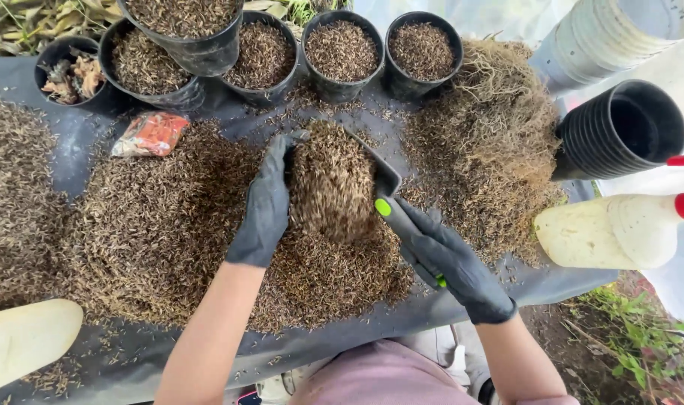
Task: Using a hand trowel to mix and spread organic mulch or rice hulls on a work table in preparation for potting.
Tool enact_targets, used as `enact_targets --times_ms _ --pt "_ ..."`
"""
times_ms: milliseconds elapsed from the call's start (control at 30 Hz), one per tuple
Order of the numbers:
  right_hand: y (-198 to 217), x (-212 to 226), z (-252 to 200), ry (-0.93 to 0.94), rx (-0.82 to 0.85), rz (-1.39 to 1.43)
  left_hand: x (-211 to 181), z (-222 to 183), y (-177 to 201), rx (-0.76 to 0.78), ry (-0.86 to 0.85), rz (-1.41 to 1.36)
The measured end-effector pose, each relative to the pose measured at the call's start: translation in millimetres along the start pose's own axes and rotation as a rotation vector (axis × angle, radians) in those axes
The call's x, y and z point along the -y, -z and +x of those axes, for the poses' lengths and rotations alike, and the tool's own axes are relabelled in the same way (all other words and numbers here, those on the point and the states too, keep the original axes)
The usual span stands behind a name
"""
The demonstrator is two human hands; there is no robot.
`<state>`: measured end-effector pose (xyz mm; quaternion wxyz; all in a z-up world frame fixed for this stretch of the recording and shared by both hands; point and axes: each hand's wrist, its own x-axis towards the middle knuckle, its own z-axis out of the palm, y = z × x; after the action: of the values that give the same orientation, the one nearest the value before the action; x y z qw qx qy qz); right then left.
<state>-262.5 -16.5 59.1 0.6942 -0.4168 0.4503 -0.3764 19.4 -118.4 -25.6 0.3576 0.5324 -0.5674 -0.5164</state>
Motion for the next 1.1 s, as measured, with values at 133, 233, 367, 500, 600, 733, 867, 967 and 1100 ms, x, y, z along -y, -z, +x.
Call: enact_targets --times_ms 133,233,367,500,600,733,867,967,1100 --pt "8 -8 -23 0.156 -0.039 -0.325 -45 -33 13 -0.135 -0.183 0.882" --pt "17 -18 -41 0.242 -0.057 -0.373 -61 -54 9 -0.177 -0.442 0.441" --pt "45 -30 -54 0.26 -0.057 -0.405 -47 -79 9 -0.248 -0.506 -0.02" --pt "46 -52 -68 0.155 -0.176 -0.629 -5 -88 -4 -0.353 -0.368 0.317" --pt "39 -82 -71 0.029 -0.174 -0.134 15 -82 -24 -0.363 -0.151 0.677" --pt "-10 -63 -65 -0.253 -0.28 0.019 9 -83 -46 -0.477 -0.248 0.107" --pt "-13 -55 -53 -0.368 -0.454 0.125 4 -79 -52 -0.304 -0.135 -0.441" --pt "-28 -13 -57 -0.12 -0.137 0.095 9 -71 -51 -0.277 -0.224 -0.514" --pt "-2 -37 -68 -0.092 -0.056 -0.374 -19 -84 -44 -0.22 -0.279 -0.491"
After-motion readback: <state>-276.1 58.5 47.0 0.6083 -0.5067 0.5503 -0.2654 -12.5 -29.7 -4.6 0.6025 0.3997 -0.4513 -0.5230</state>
